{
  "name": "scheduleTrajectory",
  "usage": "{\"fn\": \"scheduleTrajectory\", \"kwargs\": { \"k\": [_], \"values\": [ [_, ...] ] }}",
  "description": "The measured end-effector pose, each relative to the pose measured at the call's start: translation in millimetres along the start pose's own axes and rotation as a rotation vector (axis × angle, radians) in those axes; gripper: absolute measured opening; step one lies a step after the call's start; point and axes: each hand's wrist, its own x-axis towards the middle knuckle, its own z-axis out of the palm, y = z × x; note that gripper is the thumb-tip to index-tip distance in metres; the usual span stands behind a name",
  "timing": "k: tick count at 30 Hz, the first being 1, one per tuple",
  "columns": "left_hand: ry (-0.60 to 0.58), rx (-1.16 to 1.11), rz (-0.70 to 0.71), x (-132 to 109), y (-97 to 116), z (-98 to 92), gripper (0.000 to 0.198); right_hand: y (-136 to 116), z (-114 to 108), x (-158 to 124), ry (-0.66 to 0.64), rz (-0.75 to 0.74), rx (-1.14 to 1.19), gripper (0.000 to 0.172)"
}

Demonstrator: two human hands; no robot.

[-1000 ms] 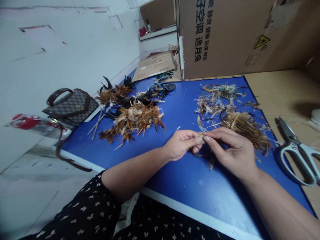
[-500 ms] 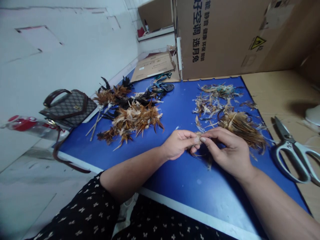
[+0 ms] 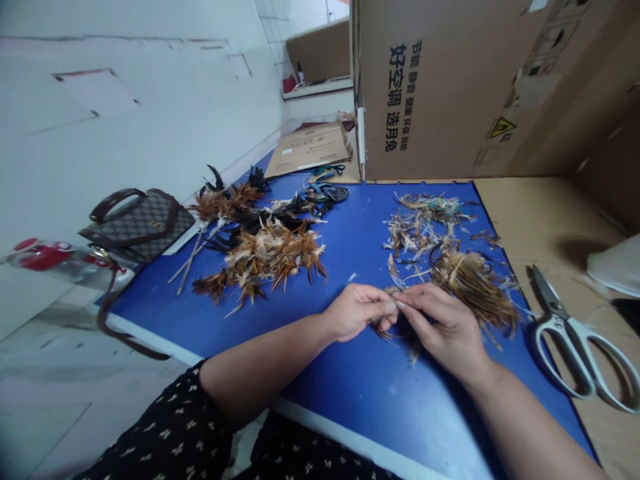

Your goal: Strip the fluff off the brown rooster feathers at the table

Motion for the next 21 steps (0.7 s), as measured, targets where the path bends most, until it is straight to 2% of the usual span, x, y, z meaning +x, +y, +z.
{"fn": "scheduleTrajectory", "kwargs": {
  "k": [4, 7, 13, 17, 21],
  "values": [
    [-0.02, 0.015, -0.041, -1, 3, 1.5, 0.067, -1, -2, 1, -0.074, 0.041, -0.001, 0.012],
    [-0.02, 0.029, -0.034, -2, 3, 2.6, 0.068, -3, -1, 0, -0.069, 0.056, -0.018, 0.015],
    [0.022, 0.295, 0.097, -5, -1, 5.4, 0.046, -7, 0, 0, -0.043, 0.054, -0.072, 0.017],
    [0.063, 0.355, 0.232, -8, 1, 9.2, 0.04, -9, 4, -2, 0.053, 0.056, -0.104, 0.01],
    [0.064, 0.229, 0.183, -8, 1, 10.6, 0.052, -11, 10, -6, 0.144, 0.005, -0.122, 0.02]
  ]
}}
